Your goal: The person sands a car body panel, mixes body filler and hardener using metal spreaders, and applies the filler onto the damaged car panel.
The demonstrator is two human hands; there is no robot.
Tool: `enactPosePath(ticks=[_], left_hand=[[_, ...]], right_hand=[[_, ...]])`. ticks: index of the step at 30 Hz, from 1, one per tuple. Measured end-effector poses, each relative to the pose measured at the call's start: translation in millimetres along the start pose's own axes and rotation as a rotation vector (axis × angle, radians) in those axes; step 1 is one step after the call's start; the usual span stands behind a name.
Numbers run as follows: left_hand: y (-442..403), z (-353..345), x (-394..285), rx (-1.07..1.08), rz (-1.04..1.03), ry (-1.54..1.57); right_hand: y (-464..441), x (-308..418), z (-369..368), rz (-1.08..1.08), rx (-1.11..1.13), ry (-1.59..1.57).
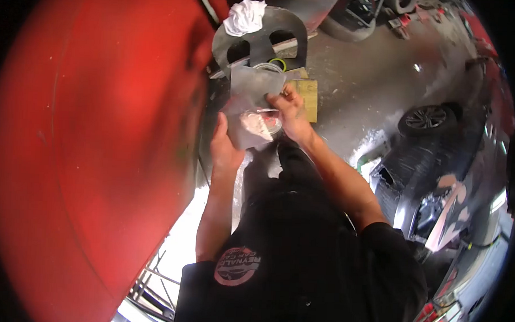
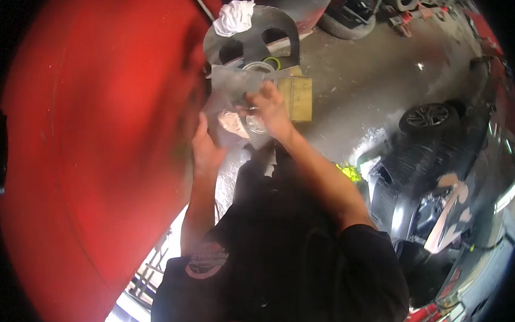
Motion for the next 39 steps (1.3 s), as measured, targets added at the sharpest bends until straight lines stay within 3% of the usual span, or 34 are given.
enactPosePath(ticks=[2, 7, 8, 11, 12, 15, 16, 19, 22, 28, 31, 36, 39], left_hand=[[-1.6, 29.4, -8.9, -0.059, 0.066, -0.034], [33.7, 37.7, -41.8, -0.175, -0.053, -0.107], [39.9, 38.3, -47.2, -0.190, -0.057, -0.138], [56.0, 38.1, -58.8, -0.228, -0.096, -0.153], [58.4, 37.4, -62.0, -0.230, -0.115, -0.145], [75.0, 30.3, -72.8, -0.061, -0.257, -0.306], [69.2, 33.8, -68.6, -0.066, -0.394, -0.360], [88.5, 31.7, -81.5, -0.034, -0.531, -0.653], [104.4, 22.0, -88.6, -0.045, -0.653, -0.640], [100.6, 47.6, -87.9, -0.141, -0.623, -0.593], [97.1, 50.5, -86.9, -0.113, -0.510, -0.371], [78.2, 59.4, -98.7, -0.128, -0.492, -0.265], [90.5, 46.5, -124.6, -0.092, -0.483, -0.265]], right_hand=[[4.8, 19.3, 6.8, 0.036, -0.079, -0.030], [39.8, 47.6, -1.4, 0.218, -0.099, 0.059], [48.5, 47.4, -5.1, 0.271, -0.087, 0.163], [97.1, 68.8, -30.3, 0.665, 0.054, 0.856], [114.3, 74.0, -46.8, 0.726, 0.139, 0.959], [139.9, 69.0, -76.6, 1.269, 0.370, 1.216], [144.1, 61.9, -80.0, 1.276, 0.388, 1.268], [163.5, 60.6, -105.7, 1.397, 0.408, 1.462], [174.0, 45.4, -114.7, 1.360, 0.433, 1.467], [205.7, 24.8, -113.7, 1.242, 0.492, 1.450], [212.1, 13.5, -108.8, 1.218, 0.492, 1.429], [206.9, 2.9, -84.4, 1.178, 0.425, 1.456], [202.3, 0.5, -63.6, 0.903, 0.386, 1.196]])
Point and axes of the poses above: each hand's wrist, its own y-axis away from the middle knuckle, its own z-axis out of the back of the hand, x = y × z, the point moved 1 cm from there along -y, towards the middle knuckle, and after that the axes turned 13 degrees about -x, right-handed, at the moved point
